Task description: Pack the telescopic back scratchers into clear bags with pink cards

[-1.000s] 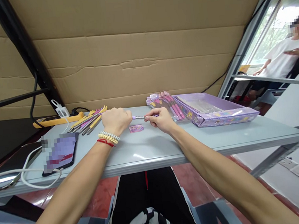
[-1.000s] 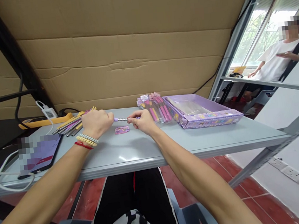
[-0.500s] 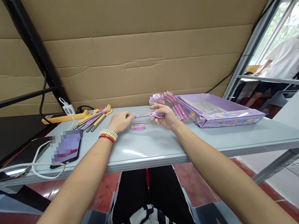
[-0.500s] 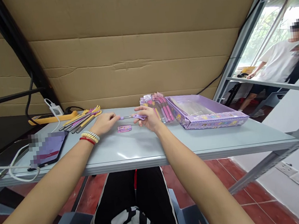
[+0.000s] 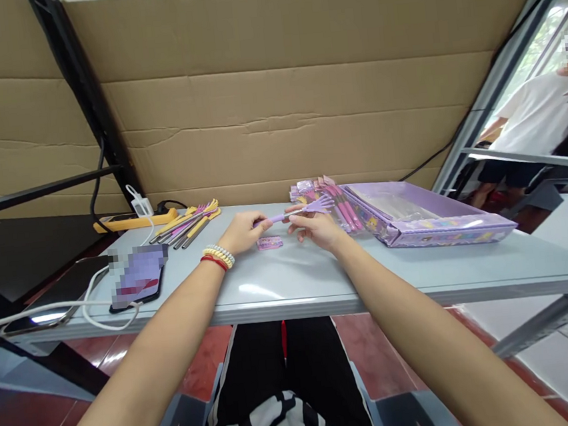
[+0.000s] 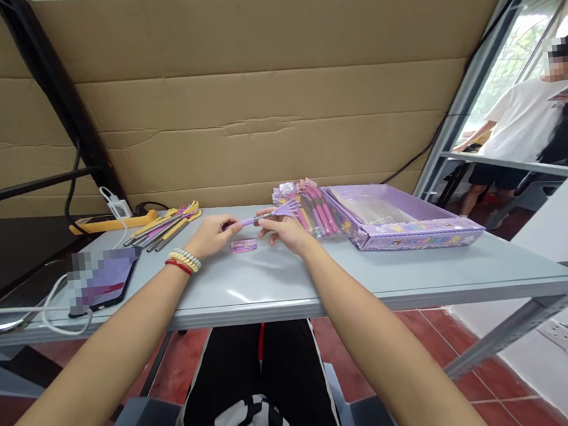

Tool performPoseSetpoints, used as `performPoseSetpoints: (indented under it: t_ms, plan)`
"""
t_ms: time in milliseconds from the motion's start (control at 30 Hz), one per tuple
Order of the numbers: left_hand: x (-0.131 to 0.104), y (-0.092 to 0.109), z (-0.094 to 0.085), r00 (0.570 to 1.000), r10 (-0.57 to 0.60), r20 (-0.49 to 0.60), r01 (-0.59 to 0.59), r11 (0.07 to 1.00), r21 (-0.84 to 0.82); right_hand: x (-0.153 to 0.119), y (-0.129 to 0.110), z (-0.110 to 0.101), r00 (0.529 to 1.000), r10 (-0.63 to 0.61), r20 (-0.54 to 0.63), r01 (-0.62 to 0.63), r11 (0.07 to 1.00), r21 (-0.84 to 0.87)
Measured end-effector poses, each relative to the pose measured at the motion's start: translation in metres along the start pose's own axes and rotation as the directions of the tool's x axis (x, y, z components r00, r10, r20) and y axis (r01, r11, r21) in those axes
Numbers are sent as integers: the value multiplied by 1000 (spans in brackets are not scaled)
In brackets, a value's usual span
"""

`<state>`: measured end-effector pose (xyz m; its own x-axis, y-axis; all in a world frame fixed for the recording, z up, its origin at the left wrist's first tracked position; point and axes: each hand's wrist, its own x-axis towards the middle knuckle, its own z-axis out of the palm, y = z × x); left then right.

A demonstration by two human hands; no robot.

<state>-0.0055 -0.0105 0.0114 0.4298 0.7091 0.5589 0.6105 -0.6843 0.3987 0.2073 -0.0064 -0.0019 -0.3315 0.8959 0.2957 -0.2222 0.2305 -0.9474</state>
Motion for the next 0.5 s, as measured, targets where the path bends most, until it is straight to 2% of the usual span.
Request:
performPoseSetpoints:
  t_ms: [133, 333, 433, 500]
  plan:
    - [0, 0, 2, 999, 3, 40, -3, 1000, 10, 0, 3, 2, 998, 28, 58, -22, 995, -99]
    - [-1, 1, 1, 997, -34, 76, 32, 999, 22, 2, 2, 3, 999, 21, -42, -25, 995, -93]
    - [1, -4, 1, 986, -169, 4, 167, 978, 127, 4, 2, 1, 991, -6, -136, -3, 998, -66]
    - [3, -10, -1, 941, -326, -92, 339, 911, 236, 5, 2, -2, 977, -11, -212, -2, 998, -57]
